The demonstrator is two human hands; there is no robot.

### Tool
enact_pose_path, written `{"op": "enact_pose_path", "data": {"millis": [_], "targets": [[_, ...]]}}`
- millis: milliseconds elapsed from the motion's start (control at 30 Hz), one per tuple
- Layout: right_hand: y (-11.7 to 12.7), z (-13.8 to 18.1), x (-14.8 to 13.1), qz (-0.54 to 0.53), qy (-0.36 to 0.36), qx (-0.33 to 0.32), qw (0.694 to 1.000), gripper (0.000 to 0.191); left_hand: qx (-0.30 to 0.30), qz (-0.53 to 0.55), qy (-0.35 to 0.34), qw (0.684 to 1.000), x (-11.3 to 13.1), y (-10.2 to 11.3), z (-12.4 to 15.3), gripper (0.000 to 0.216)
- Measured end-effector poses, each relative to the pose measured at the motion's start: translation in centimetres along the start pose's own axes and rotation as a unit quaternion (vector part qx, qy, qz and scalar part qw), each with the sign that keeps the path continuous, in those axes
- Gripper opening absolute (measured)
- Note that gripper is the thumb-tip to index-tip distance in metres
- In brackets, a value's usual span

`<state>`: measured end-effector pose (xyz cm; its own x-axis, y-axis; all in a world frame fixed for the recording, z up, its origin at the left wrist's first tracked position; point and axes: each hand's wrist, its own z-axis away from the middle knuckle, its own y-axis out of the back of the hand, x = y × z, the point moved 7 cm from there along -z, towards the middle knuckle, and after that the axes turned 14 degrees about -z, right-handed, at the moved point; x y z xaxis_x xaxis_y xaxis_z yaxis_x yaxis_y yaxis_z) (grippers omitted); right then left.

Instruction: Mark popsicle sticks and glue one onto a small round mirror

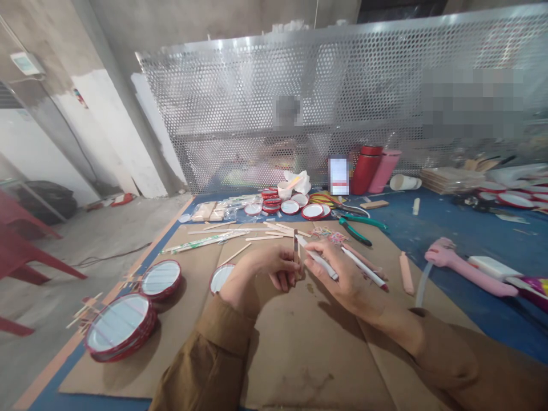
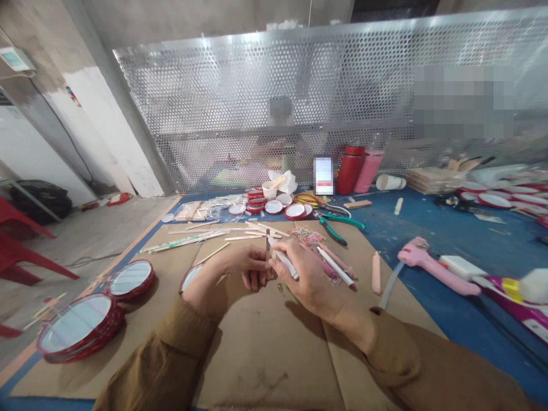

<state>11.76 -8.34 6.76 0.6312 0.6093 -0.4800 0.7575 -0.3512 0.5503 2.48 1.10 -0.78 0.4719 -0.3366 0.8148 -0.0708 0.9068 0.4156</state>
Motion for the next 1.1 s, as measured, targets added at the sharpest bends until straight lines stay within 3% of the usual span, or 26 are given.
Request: {"op": "enact_pose_path", "data": {"millis": [267,467,1100], "targets": [[0.59,0.57,0.76,0.028,-0.032,0.049,0.998,0.015,0.009,0.012,0.004,1.0,-0.98,0.01,-0.53,0.033],[0.07,0.74,0.66,0.022,-0.001,0.03,0.999,0.017,0.003,0.016,-0.002,1.0,-0.68,-0.05,-0.41,0.031],[-0.13,0.41,0.37,0.027,-0.006,0.0,1.0,0.015,0.016,0.005,0.003,1.0,-0.35,-0.01,-0.07,0.024]]}}
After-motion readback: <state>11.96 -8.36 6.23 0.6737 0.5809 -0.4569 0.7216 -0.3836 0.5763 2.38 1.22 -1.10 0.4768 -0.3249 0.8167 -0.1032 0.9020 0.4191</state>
